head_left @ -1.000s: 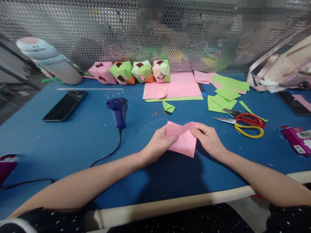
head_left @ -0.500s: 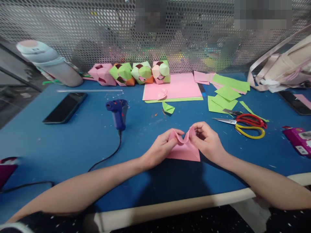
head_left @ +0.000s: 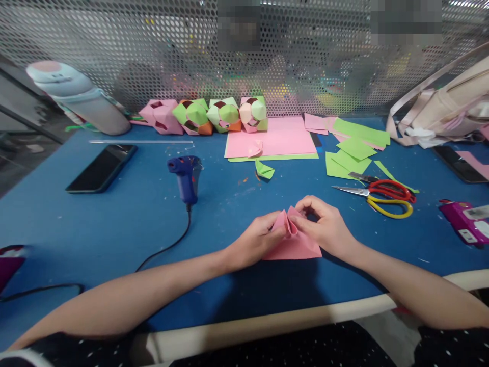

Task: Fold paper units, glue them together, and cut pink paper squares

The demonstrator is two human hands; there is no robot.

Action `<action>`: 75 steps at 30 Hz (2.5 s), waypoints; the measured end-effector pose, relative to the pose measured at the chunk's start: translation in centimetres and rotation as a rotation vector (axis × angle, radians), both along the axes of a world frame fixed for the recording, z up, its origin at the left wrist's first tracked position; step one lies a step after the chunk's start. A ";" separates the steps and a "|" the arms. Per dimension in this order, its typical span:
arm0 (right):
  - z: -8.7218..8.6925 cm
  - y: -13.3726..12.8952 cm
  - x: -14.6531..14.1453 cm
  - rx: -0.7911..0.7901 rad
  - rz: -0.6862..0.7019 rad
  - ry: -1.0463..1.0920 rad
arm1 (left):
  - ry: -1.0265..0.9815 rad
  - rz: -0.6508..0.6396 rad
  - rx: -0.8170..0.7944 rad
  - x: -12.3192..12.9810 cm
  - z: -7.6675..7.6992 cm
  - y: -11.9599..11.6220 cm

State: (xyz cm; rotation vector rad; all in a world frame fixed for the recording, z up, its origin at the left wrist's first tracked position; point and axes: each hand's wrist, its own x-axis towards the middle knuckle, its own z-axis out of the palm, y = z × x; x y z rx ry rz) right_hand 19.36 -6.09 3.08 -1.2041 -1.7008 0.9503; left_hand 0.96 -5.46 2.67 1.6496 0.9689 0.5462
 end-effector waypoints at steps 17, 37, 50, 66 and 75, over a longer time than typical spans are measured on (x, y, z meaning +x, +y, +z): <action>0.1 -0.5 0.3 0.190 0.117 -0.193 | 0.013 0.099 0.063 0.0 -0.4 0.3; 0.2 0.3 0.6 -0.111 0.053 -0.077 | 0.002 0.188 0.090 -0.1 -0.1 0.4; 0.2 0.2 0.7 -0.177 0.054 -0.103 | -0.023 0.217 0.125 -0.3 -0.2 0.6; -0.4 0.9 0.8 -0.264 0.100 -0.037 | -0.013 0.210 0.122 -0.4 -0.3 0.8; -0.5 0.3 0.5 -0.257 0.115 -0.077 | -0.062 0.224 0.068 -0.5 -0.6 1.1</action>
